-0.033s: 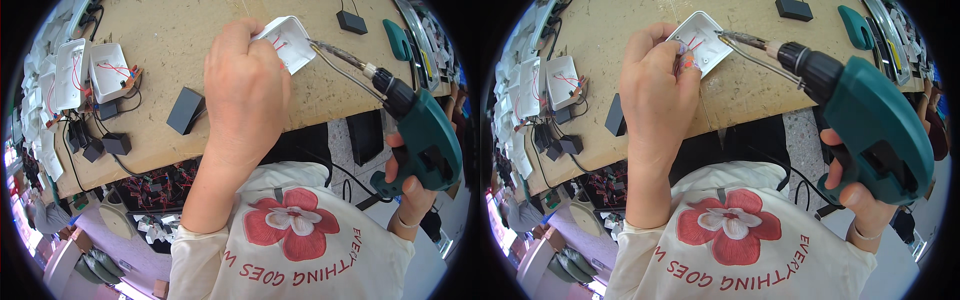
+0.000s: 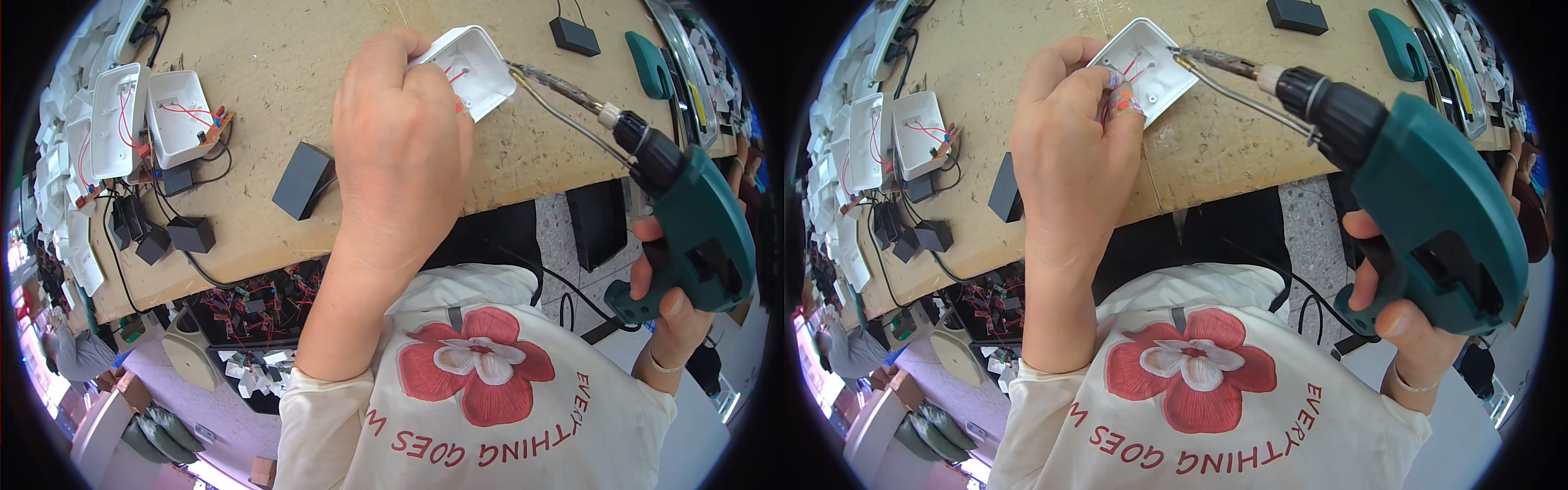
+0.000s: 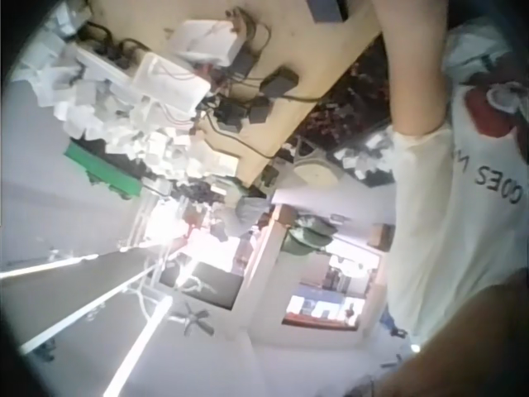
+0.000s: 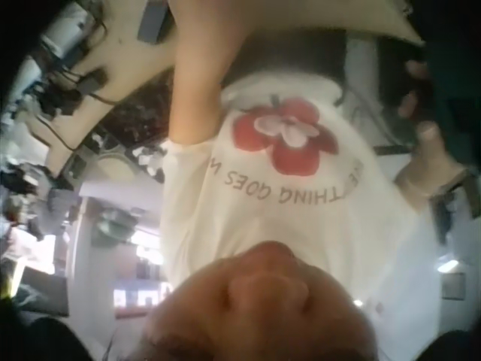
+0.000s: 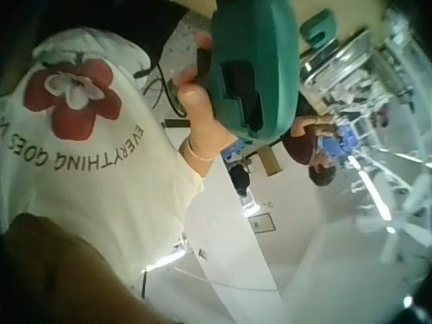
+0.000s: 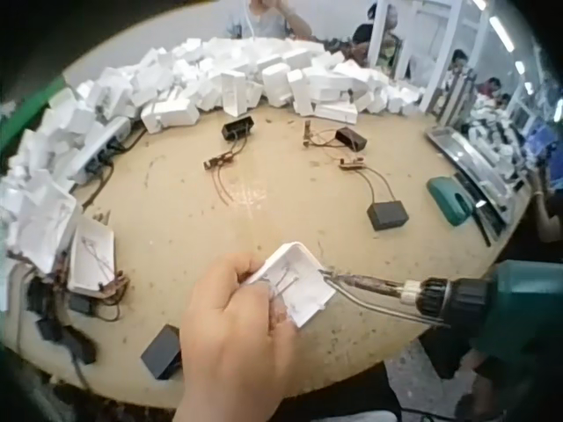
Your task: Soldering electronic components inside small plastic cases on an assembly line.
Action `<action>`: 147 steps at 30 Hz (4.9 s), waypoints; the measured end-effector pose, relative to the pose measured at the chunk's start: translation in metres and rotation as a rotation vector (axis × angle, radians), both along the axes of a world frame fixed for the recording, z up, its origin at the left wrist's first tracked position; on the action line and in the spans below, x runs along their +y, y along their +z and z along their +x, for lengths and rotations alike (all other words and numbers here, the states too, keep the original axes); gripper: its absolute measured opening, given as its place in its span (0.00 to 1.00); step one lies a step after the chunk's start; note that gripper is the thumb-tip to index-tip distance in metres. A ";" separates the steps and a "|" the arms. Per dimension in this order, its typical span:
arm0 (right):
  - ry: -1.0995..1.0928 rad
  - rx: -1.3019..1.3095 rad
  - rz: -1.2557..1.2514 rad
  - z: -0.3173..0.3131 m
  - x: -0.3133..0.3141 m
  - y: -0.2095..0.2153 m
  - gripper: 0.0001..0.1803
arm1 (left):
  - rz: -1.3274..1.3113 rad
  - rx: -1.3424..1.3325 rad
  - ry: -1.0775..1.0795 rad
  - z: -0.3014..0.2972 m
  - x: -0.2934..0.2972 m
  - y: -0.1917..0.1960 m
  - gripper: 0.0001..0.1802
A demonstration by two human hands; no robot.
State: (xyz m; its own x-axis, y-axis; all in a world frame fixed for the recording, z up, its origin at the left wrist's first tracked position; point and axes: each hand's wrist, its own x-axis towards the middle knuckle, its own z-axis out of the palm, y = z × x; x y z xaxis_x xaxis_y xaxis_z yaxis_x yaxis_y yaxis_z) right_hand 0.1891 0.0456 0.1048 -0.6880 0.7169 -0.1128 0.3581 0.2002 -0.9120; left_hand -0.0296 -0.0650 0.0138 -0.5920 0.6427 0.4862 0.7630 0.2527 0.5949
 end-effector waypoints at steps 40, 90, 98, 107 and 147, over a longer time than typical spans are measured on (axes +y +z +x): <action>0.059 0.383 -0.253 0.023 0.011 -0.026 0.38 | 0.194 -0.431 0.089 -0.016 -0.022 0.028 0.10; 0.034 0.094 -0.184 -0.005 -0.023 -0.039 0.39 | 0.012 0.114 -0.010 0.005 -0.013 0.000 0.09; 0.059 0.072 -0.136 -0.007 -0.022 -0.034 0.39 | 0.018 0.112 -0.021 0.005 -0.015 0.000 0.08; 0.028 -0.012 -0.122 -0.010 -0.024 -0.023 0.38 | 0.009 0.134 -0.016 0.006 -0.013 0.000 0.08; 0.013 0.039 -0.129 0.000 -0.021 -0.016 0.42 | 0.009 0.135 -0.004 0.004 -0.013 0.000 0.07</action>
